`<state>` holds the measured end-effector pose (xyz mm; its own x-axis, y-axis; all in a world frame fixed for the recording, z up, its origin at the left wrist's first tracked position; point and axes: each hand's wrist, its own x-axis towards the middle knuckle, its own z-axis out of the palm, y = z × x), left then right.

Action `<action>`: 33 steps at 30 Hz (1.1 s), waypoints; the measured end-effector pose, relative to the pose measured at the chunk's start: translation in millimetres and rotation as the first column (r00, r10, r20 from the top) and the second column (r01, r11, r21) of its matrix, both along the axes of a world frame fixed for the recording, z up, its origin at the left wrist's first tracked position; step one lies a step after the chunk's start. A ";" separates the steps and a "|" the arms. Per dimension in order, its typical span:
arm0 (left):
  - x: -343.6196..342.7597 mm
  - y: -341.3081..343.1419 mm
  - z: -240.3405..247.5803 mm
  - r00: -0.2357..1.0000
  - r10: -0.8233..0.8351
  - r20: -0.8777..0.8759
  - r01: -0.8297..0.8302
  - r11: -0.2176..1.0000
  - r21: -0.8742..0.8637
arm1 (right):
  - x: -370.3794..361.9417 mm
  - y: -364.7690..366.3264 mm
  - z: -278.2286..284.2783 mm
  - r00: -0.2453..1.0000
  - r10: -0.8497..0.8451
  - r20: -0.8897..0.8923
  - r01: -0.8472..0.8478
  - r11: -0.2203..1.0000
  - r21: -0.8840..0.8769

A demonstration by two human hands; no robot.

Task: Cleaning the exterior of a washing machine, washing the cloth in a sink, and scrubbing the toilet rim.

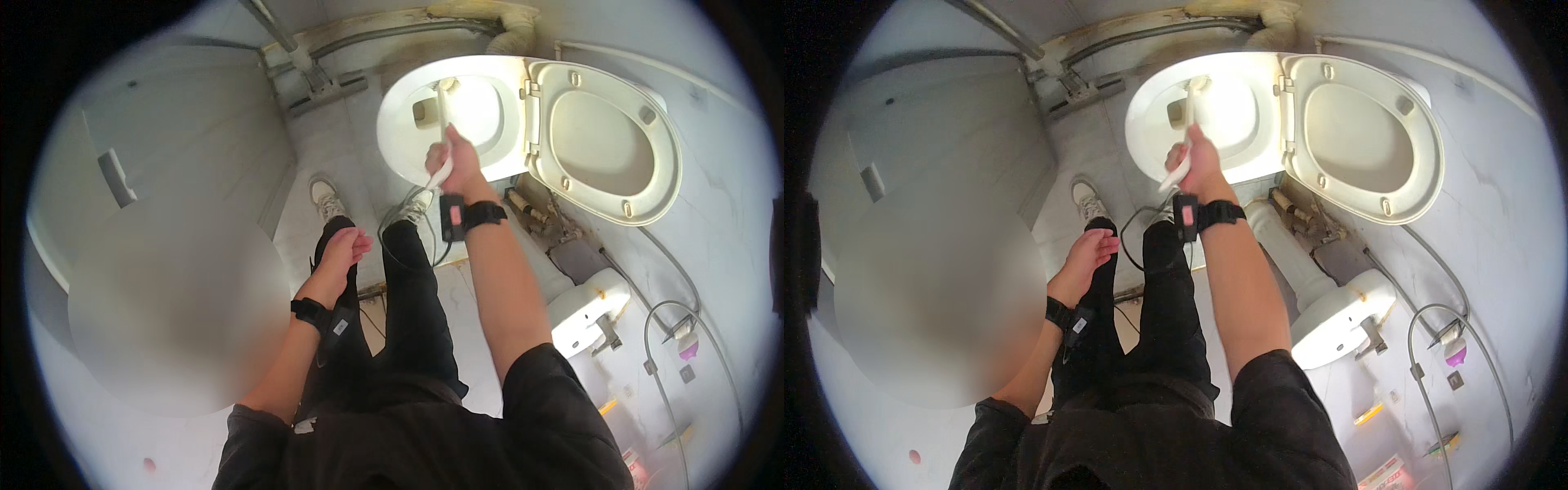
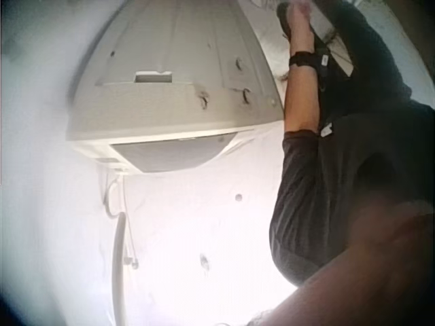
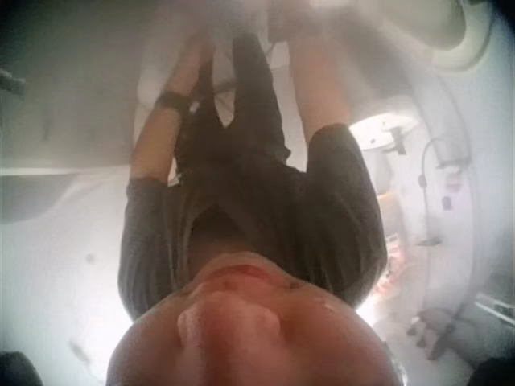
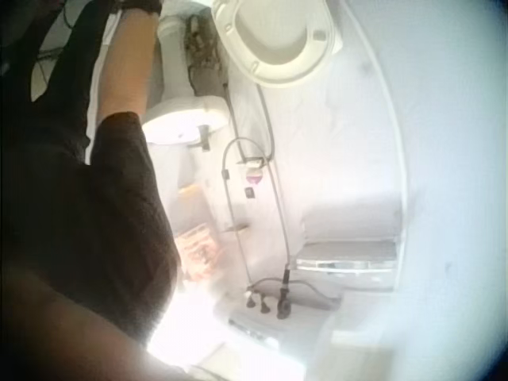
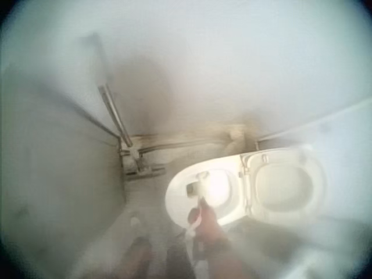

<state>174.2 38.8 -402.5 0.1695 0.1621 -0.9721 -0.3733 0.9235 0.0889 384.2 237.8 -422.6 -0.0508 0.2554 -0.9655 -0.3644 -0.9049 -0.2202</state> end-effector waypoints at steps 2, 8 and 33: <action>-0.2 -4.8 -4.6 0.999 0.039 -0.007 -0.039 0.999 0.010 | -0.3 -24.5 8.2 0.999 0.032 -0.007 -0.032 0.991 -0.133; 13.6 -12.4 -8.0 0.999 0.021 -0.030 -0.021 1.000 -0.019 | 181.8 -57.3 3.7 -0.231 0.836 0.497 -0.943 -0.067 -0.325; 67.1 6.3 15.0 0.999 -0.048 0.009 0.048 0.999 0.009 | 207.7 -95.6 23.5 0.077 0.772 0.631 -0.971 0.200 -0.127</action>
